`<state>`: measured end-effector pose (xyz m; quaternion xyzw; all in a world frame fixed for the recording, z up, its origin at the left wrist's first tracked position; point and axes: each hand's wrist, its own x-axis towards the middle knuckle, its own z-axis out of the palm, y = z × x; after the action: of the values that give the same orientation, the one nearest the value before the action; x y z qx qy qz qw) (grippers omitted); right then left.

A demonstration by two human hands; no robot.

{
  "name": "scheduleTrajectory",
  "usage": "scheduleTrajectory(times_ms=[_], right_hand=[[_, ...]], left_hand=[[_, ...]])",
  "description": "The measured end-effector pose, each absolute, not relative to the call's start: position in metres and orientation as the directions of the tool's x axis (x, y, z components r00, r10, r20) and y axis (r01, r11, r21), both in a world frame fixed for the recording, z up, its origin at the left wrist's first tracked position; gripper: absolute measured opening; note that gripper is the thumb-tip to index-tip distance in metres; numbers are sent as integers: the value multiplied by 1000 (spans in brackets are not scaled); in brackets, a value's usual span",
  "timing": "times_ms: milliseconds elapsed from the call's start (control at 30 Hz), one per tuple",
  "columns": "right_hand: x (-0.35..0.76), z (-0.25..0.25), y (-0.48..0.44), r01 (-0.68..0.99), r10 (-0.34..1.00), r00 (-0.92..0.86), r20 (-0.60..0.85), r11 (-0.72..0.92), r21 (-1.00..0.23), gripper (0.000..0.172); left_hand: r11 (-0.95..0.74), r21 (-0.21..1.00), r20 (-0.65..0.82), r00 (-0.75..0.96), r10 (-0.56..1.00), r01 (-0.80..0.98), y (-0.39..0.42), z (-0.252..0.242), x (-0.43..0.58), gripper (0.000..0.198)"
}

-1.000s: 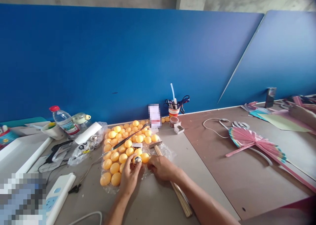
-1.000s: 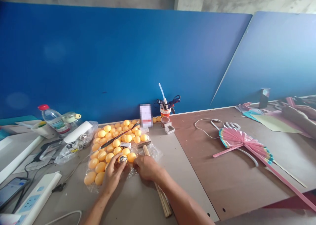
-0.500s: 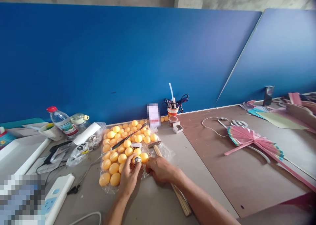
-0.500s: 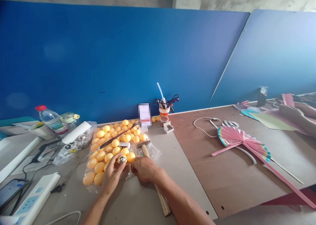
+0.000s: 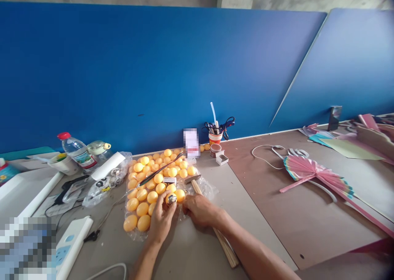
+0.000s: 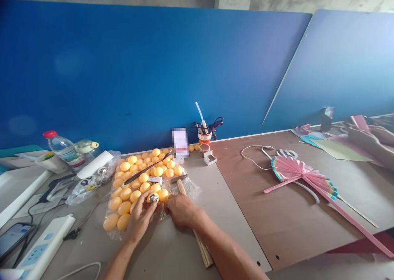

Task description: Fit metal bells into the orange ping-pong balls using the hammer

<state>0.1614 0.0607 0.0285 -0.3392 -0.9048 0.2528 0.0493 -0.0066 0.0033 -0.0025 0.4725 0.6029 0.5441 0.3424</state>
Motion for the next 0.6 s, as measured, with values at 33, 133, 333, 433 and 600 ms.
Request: scheduleTrajectory(times_ms=[33, 133, 333, 433, 600], right_hand=[[161, 28, 61, 588, 642, -763, -77, 640, -494, 19], [160, 25, 61, 566, 656, -755, -21, 634, -527, 14], [161, 27, 62, 508, 720, -693, 47, 533, -677, 17], [161, 28, 63, 461, 749, -662, 31, 439, -771, 18], [159, 24, 66, 388, 812, -583, 16, 295, -873, 17]], left_hand=[[-39, 980, 101, -316, 943, 197, 3, -1, -6, 48], [-32, 981, 91, -309, 947, 189, 2, 2, -5, 48], [-8, 982, 68, -318, 946, 186, 1, 7, -4, 48], [-11, 981, 75, -328, 942, 193, 1, 6, -5, 47], [7, 984, 51, -316, 947, 180, 1, 3, -8, 48]])
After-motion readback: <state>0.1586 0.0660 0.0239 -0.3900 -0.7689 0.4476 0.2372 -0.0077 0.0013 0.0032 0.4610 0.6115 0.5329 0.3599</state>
